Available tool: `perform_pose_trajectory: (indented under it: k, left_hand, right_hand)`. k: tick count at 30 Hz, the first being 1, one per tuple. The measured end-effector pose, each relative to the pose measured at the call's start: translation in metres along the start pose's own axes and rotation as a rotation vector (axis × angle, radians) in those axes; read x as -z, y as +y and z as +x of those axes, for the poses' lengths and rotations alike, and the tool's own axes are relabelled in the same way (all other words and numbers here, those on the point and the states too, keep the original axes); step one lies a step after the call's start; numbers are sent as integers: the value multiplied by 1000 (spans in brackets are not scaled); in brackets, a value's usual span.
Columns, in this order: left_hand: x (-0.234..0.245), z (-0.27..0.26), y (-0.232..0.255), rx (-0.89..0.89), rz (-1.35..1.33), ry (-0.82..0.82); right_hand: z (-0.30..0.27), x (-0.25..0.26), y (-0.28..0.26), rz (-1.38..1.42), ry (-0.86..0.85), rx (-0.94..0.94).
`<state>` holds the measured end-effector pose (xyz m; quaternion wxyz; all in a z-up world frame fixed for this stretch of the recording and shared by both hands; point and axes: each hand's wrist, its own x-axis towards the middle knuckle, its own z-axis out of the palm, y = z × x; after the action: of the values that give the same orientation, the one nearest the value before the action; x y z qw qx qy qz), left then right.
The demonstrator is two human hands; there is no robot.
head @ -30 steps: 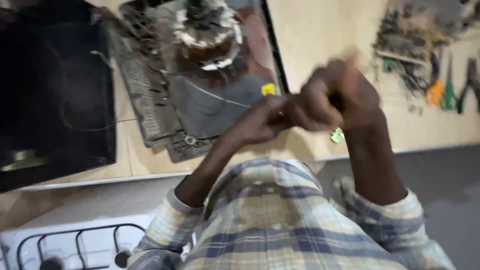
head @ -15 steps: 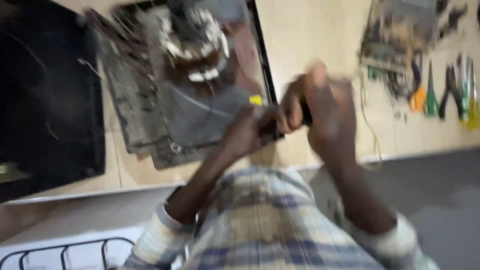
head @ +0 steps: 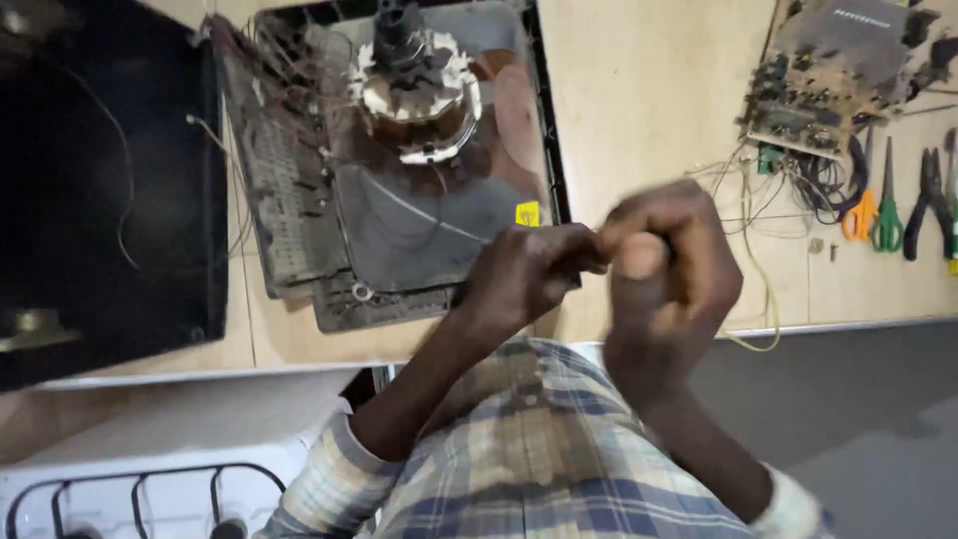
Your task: The person uses a screwdriver to remove screws from the casing of an electronic device, likely a microwave, and manipulates internal components and wires. The person repeatedly adjusts the device's position and the camera angle while working on the exposed interior.
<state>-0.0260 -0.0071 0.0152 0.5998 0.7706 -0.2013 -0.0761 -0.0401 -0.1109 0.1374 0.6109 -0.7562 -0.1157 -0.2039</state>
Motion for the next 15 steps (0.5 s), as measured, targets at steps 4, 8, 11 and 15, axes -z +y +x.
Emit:
perform_pose_trajectory:
  k: [4,8,11,15]
  left_hand:
    - [10,-13,13,-113,-80,14]
    - [-13,-20,-30,-32,101,61]
    - [-4,-11,-20,412,371,89]
    - [2,-12,10,79,-88,74]
  right_hand:
    - [22,22,25,701,-636,-145]
    - [38,25,14,676,-922,-141]
    - [20,20,-14,12,-475,89]
    - [1,40,-20,-497,-385,153]
